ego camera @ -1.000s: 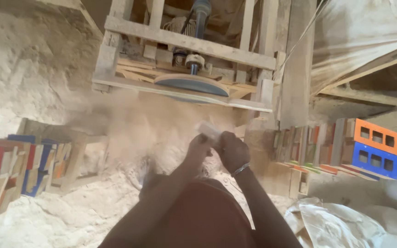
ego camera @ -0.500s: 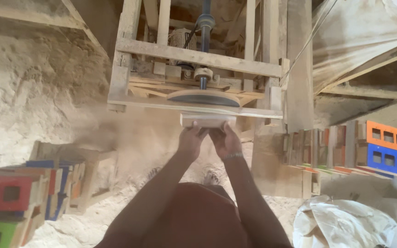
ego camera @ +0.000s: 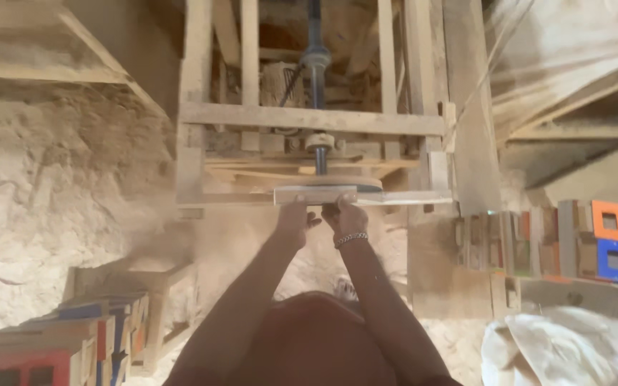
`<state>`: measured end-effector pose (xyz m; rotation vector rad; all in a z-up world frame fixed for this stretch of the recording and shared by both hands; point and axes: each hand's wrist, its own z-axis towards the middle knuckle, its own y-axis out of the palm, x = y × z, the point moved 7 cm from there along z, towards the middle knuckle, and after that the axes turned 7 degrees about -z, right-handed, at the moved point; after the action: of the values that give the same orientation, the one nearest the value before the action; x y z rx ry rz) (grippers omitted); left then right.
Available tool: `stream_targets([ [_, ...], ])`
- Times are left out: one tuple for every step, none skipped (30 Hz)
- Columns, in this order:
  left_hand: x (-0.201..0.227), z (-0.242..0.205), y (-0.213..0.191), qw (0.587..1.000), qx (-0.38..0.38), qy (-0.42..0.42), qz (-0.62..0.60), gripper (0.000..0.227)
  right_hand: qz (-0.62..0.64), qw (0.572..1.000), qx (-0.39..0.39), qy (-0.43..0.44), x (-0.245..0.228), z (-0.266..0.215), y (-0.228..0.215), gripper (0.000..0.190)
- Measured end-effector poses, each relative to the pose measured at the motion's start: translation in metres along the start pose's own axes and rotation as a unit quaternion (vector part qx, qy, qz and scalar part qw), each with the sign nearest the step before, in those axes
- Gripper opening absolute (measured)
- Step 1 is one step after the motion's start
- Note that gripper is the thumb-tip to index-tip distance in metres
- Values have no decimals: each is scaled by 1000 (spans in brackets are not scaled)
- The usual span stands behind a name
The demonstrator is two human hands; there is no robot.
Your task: The person repeatedly picks up small, colorful wooden blocks and presses them against a rotating grinding wheel to smooth their surfaces. After each block is processed, it is placed on a growing stack nearby.
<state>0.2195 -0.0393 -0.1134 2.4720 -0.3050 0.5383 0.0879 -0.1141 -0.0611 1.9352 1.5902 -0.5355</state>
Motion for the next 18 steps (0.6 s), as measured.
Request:
stream_targets([
  [-11, -7, 4, 1000, 0, -5, -6, 22, 10, 1000, 2, 11, 1, -2, -11, 36],
  [-19, -12, 9, 1000, 0, -11, -12, 23, 29, 999, -11, 15, 0, -3, -20, 35],
  [-21, -15, 17, 1000, -6, 0, -4, 21, 50, 998, -28, 15, -4, -1, -22, 35],
  [-24, -18, 24, 1000, -13, 11, 4, 21, 71, 996, -45, 14, -8, 2, -24, 34],
  [-30, -21, 32, 1000, -18, 21, 9, 21, 48, 999, -13, 1, -12, 6, -37, 34],
  [-38, -21, 38, 999, -3, 18, 26, 20, 24, 999, 19, -12, -16, 12, -50, 35],
  [-45, -19, 45, 999, 11, 18, 42, 21, 0, 998, 49, -26, -21, 20, -62, 36],
  [-52, -17, 50, 998, 26, 18, 58, 23, 9, 999, 39, -21, -23, 30, -69, 35],
  [-57, -15, 57, 998, 9, 34, 45, 21, 17, 999, 31, -15, -23, 42, -77, 34],
  [-63, -14, 62, 998, -7, 51, 32, 20, 25, 999, 22, -10, -22, 52, -87, 33],
  [-70, -13, 67, 997, -23, 68, 17, 19, -120, 990, 56, -41, -26, 62, -103, 37],
  [-80, -13, 69, 997, -18, 65, 32, 20, -263, 958, 90, -71, -31, 69, -117, 44],
  [-82, -8, 77, 996, -17, 69, 46, 22, -398, 904, 117, -103, -43, 79, -120, 52],
  [-84, -4, 87, 995, -15, 73, 60, 24, -250, 962, 51, -94, -47, 92, -115, 45],
  [-88, -2, 95, 994, -9, 82, 72, 24, -97, 992, -15, -77, -51, 97, -112, 39],
  [-91, -1, 105, 992, -2, 90, 84, 24, 59, 993, -80, -56, -57, 96, -108, 34],
  [-96, -2, 116, 990, 2, 97, 99, 24, -8, 997, -39, -62, -67, 90, -118, 37],
  [-103, -6, 129, 994, -9, 91, 62, 25, -75, 995, 2, -67, -83, 80, -129, 42],
])
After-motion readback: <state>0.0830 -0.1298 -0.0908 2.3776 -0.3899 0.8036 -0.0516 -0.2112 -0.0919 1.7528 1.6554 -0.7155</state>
